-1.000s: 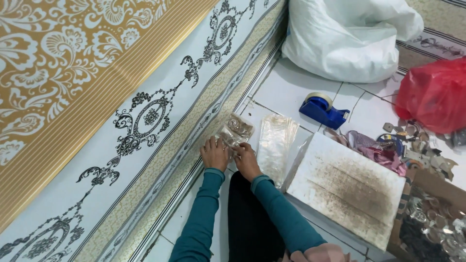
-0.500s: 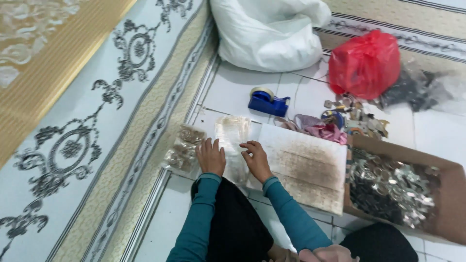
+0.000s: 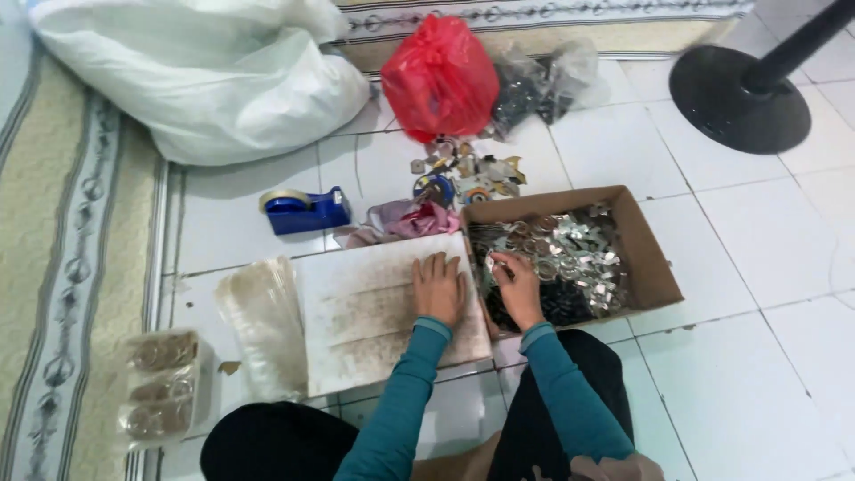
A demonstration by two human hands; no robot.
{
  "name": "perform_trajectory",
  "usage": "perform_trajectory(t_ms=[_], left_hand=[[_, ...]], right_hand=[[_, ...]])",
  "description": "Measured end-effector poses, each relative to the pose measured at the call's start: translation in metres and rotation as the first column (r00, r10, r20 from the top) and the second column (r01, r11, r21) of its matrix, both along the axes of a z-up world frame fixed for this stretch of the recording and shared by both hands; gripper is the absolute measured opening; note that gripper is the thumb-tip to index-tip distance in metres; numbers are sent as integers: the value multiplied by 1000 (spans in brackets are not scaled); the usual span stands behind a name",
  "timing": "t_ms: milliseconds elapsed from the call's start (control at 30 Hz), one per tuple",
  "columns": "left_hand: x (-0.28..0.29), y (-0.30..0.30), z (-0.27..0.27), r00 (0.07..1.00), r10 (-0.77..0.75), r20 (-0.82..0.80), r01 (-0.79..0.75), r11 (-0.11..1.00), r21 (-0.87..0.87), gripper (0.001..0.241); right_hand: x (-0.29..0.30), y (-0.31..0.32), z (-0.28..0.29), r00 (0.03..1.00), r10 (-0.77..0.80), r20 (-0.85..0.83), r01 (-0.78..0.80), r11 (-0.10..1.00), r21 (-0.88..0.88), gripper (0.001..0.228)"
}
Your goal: Packing small metal ornaments into plastic bags for distribution or storage.
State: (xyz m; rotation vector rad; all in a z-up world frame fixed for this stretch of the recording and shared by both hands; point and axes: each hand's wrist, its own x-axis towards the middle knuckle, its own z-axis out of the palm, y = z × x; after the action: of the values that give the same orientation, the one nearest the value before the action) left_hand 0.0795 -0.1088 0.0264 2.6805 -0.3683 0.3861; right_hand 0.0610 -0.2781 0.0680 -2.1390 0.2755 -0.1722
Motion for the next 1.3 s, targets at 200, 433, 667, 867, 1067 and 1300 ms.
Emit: perform_trajectory(t_ms=[200, 433, 667, 867, 1067, 1300], left_hand=[[7, -121, -7, 953, -287, -96, 280, 957, -79, 28], [34, -194, -84, 856, -303, -419, 323, 946, -22, 33], [44, -193, -134, 903, -263, -340, 292, 956, 37, 31], [51, -192, -135, 933, -312, -178, 323, 946, 37, 29], [52, -191, -125, 913, -332, -236, 337, 941, -19, 30], [48, -189, -128, 906, -298, -301, 282, 955, -97, 34]], right_hand=[[-3, -135, -46, 986, -163, 26, 165, 981, -103, 28], [18, -208, -104, 972, -230, 53, 236, 944, -230, 27], [56, -203, -163, 921, -79, -381, -106, 892, -440, 28], [61, -185, -138, 873, -42, -486, -290, 756, -587, 36], [58, -186, -135, 891, -38, -453, -252, 788, -561, 33], [51, -184, -125, 905, -98, -414, -81, 915, -394, 24]])
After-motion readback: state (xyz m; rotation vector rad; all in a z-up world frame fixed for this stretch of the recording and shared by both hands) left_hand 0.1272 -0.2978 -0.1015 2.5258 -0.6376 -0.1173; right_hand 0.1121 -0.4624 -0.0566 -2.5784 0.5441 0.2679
